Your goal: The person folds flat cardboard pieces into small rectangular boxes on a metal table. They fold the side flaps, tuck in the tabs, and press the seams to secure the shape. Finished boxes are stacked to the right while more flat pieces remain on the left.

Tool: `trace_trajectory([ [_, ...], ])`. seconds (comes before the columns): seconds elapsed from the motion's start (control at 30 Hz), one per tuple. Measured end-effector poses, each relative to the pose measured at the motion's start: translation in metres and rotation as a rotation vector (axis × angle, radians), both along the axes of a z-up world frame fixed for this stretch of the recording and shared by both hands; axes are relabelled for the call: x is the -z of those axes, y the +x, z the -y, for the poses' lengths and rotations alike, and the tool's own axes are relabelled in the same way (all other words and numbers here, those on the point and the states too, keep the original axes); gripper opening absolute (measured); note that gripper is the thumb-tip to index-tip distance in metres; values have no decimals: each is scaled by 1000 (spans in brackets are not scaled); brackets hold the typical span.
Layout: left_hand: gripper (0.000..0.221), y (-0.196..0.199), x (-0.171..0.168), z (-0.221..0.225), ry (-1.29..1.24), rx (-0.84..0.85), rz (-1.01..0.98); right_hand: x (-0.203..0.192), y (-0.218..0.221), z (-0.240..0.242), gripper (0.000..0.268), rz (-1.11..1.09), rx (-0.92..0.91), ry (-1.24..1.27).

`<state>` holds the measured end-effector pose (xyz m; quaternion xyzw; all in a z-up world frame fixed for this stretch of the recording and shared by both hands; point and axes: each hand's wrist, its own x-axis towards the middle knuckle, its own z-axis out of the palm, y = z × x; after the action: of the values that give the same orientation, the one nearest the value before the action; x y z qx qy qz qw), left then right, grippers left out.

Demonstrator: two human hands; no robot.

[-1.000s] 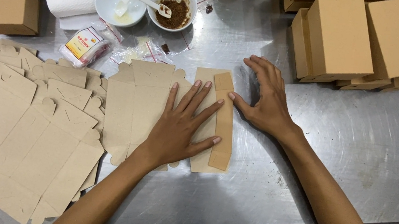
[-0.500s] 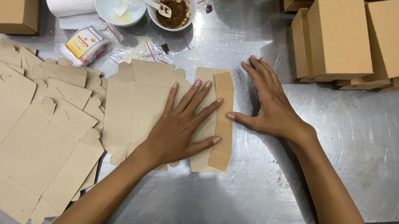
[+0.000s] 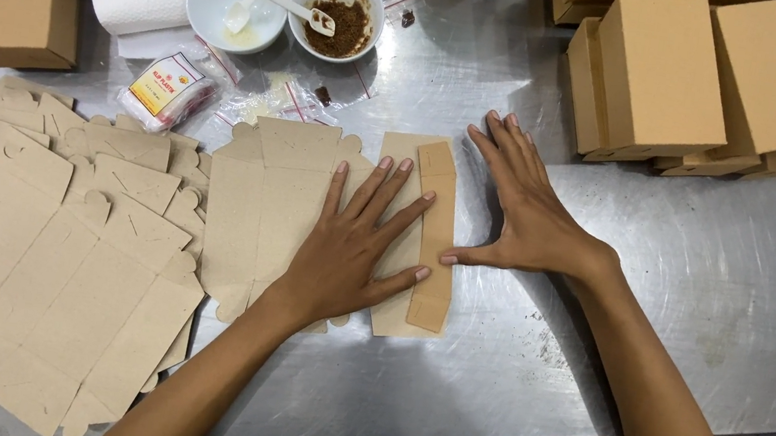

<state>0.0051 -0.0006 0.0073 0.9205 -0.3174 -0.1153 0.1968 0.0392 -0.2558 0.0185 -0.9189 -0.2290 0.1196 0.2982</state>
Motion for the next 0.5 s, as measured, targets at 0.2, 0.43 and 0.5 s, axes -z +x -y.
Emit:
trace_trajectory([
  [0.2, 88, -1, 5, -1, -24, -20, 13, -6, -3, -4, 148, -5, -1, -8],
  [0.43, 75, -5, 8, -3, -82, -14, 37, -19, -25, -11, 143, -34, 35, -11],
  [0.5, 64, -6, 7, -3, -92, -2, 56, -24, -31, -11, 128, -40, 71, 17],
])
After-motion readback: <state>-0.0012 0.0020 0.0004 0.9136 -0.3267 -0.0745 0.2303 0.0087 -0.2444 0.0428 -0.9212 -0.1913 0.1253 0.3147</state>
